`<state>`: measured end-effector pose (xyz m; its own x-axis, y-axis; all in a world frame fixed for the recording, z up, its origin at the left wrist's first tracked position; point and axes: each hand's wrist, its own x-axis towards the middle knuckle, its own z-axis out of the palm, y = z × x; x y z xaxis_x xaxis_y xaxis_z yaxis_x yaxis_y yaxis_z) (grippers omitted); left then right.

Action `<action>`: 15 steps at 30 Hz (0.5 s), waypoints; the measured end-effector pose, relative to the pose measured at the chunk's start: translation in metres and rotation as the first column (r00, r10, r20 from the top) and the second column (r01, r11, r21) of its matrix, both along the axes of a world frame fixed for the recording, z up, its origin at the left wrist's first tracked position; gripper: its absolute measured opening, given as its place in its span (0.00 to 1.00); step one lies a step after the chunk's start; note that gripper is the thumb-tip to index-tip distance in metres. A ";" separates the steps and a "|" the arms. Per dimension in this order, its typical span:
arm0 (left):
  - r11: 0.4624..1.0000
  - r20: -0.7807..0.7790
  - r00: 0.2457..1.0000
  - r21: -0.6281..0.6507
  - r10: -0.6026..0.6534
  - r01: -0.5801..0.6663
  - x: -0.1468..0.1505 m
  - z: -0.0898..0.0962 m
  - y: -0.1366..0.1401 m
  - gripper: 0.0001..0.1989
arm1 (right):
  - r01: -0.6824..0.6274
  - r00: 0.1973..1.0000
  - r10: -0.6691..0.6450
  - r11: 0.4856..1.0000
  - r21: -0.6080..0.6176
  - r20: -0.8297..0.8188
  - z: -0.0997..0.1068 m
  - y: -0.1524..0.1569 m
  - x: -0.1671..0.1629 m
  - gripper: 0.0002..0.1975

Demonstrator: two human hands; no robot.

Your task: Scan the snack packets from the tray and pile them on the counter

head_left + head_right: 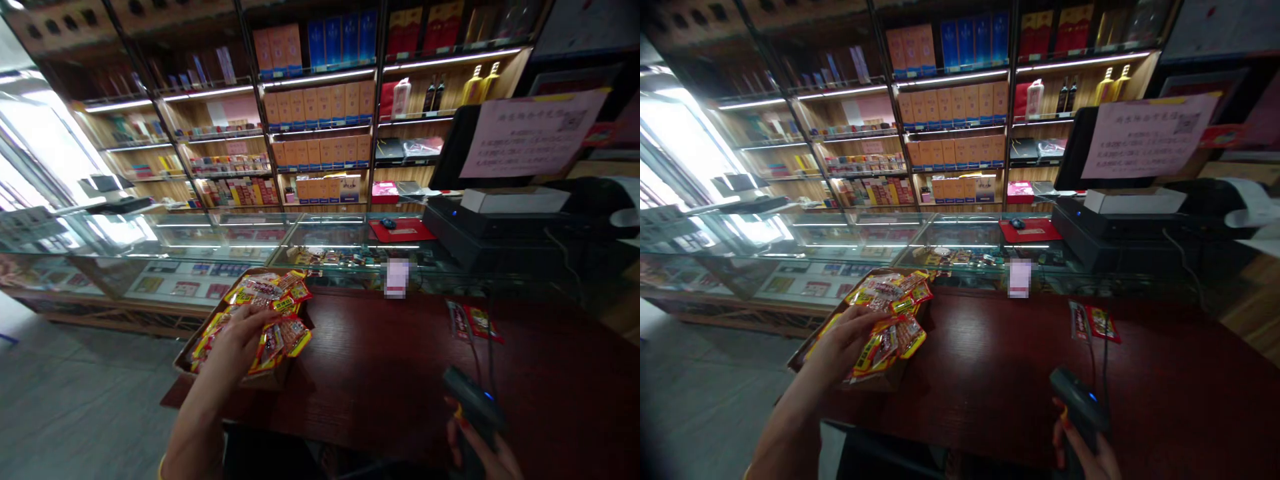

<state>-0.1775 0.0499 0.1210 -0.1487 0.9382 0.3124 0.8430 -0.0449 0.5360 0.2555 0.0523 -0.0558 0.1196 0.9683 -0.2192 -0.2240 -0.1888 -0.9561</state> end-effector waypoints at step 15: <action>0.948 0.954 0.237 -0.234 0.181 0.216 0.140 -0.135 0.059 0.12 | -0.145 0.931 0.107 0.986 0.085 0.349 -0.005 -0.009 -0.014 0.28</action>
